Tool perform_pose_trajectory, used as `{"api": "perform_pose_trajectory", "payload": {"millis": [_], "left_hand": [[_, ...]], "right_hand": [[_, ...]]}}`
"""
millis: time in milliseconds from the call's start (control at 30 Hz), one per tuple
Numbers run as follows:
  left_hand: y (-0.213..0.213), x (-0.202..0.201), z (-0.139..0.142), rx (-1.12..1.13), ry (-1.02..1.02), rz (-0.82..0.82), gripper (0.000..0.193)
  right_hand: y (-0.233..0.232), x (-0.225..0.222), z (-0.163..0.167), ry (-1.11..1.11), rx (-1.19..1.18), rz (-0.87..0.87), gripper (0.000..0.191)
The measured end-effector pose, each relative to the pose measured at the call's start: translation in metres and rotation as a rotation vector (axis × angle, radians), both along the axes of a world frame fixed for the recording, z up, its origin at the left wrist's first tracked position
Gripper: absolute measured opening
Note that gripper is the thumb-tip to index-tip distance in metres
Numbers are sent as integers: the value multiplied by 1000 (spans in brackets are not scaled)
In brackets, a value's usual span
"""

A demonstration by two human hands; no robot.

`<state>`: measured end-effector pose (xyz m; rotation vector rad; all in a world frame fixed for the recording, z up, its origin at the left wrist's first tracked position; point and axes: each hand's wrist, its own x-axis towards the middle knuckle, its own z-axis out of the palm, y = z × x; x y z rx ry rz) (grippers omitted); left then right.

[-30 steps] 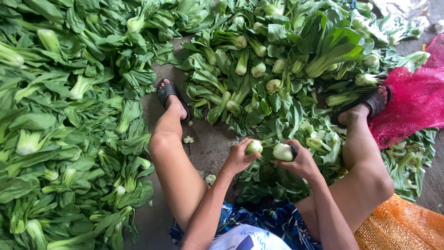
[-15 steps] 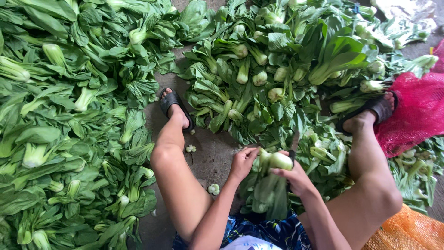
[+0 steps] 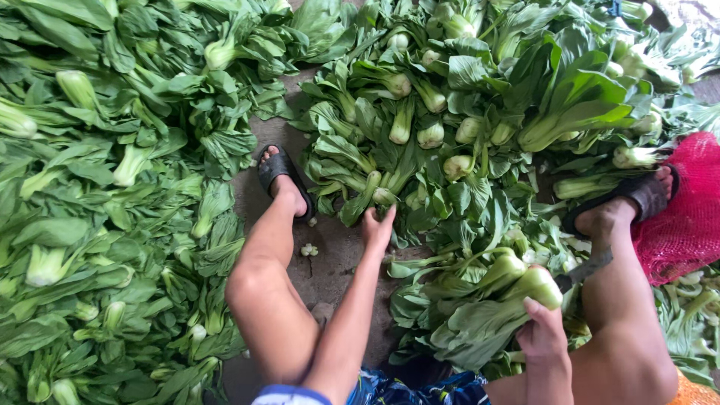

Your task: The person sits on the floor among large piles of leafy green vegetables and trims the root ends off bok choy heads one at a time using a small knife. They toss trimmed heads toward an orange mesh sack and discard cut stems onto the floor.

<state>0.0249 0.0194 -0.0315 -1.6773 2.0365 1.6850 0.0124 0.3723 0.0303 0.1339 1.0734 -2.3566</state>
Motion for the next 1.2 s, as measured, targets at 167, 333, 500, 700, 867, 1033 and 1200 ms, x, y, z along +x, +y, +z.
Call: {"api": "perform_pose_trajectory", "payload": {"millis": [167, 333, 500, 700, 867, 1033, 1200], "left_hand": [[-23, -36, -16, -119, 86, -15, 87], [-22, -28, -21, -228, 193, 49, 49], [6, -2, -5, -52, 468, 89, 42], [42, 39, 7, 14, 709, -272, 40], [57, 81, 21, -304, 679, -612, 39], [59, 108, 51, -80, 592, -671, 45], [65, 116, 70, -120, 632, -659, 53]], "right_hand": [[-6, 2, 11, 12, 125, -24, 76], [-10, -1, 21, 1, 269, -26, 76], [-20, -6, 27, 138, 536, 54, 72], [-40, 0, 43, 363, 918, 246, 70], [-63, 15, 62, 479, 958, 438, 76], [-83, 33, 79, 676, 1057, 647, 79], [-93, 44, 85, 852, 1126, 720, 79]]}}
